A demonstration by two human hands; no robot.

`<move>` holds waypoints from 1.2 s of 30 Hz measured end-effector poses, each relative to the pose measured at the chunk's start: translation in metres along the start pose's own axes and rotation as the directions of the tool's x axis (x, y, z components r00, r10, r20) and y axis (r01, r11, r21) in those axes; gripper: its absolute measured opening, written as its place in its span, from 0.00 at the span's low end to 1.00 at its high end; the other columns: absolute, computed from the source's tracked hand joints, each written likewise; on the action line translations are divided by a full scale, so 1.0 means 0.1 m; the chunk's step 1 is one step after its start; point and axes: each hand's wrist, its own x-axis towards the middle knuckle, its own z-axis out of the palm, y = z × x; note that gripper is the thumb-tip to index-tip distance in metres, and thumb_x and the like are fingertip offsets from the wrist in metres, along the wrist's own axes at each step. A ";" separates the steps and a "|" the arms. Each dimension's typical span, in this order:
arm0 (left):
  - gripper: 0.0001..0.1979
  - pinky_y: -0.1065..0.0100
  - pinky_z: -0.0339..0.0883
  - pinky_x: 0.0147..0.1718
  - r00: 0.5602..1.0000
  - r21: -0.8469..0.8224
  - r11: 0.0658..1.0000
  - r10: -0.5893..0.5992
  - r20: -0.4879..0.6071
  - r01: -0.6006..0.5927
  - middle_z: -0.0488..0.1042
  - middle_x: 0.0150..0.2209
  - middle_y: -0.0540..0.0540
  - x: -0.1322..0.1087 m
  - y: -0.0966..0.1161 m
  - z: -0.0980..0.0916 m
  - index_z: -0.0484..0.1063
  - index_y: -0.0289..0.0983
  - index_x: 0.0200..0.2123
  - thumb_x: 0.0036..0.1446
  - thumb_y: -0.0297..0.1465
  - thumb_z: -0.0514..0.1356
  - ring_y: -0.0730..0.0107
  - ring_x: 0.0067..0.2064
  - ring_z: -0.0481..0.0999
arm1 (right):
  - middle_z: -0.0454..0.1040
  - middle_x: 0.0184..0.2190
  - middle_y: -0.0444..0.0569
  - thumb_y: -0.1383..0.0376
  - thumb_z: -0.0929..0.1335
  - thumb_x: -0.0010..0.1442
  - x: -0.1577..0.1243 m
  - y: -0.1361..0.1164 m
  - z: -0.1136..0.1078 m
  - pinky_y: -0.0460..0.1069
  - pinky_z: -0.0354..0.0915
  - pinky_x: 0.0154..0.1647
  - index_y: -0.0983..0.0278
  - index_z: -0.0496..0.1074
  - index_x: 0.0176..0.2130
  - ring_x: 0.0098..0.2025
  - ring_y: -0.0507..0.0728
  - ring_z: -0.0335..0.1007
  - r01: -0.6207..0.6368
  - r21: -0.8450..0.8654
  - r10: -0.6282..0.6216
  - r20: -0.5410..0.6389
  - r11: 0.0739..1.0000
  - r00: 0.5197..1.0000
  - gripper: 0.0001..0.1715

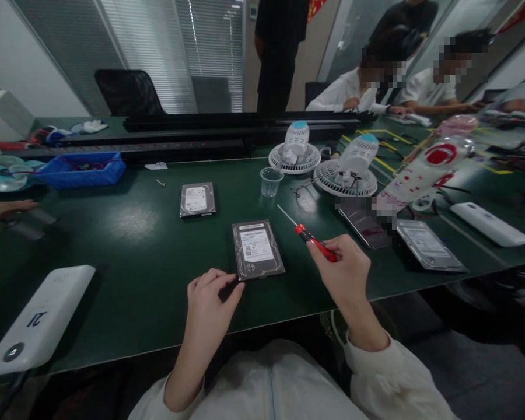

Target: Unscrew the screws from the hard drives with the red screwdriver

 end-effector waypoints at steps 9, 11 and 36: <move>0.08 0.51 0.70 0.50 1.000 0.015 1.000 0.009 -0.007 -0.009 0.81 0.40 0.47 -0.01 -0.01 0.02 0.84 0.42 0.41 0.66 0.36 0.65 0.57 0.41 0.82 | 0.75 0.31 0.48 0.58 0.72 0.64 -0.25 -0.01 0.05 0.52 0.63 0.31 0.57 0.64 0.31 0.31 0.58 0.72 -0.007 -0.193 0.027 0.102 0.981 0.994 0.16; 0.08 0.51 0.70 0.50 1.000 0.012 1.000 0.011 -0.008 -0.011 0.81 0.39 0.47 -0.01 -0.01 0.02 0.84 0.42 0.41 0.66 0.36 0.65 0.57 0.41 0.81 | 0.76 0.32 0.50 0.58 0.73 0.64 -0.25 -0.03 0.06 0.52 0.62 0.31 0.57 0.66 0.32 0.34 0.61 0.73 -0.010 -0.250 0.043 0.127 0.968 0.991 0.14; 0.08 0.48 0.68 0.52 1.000 0.007 1.000 -0.022 -0.011 0.022 0.82 0.40 0.47 0.00 0.01 0.02 0.84 0.43 0.39 0.66 0.37 0.64 0.55 0.43 0.83 | 0.76 0.60 0.55 0.54 0.71 0.72 1.91 0.77 0.96 0.61 0.76 0.58 0.63 0.74 0.60 0.57 0.60 0.77 0.368 -0.352 0.014 0.738 0.860 0.674 0.23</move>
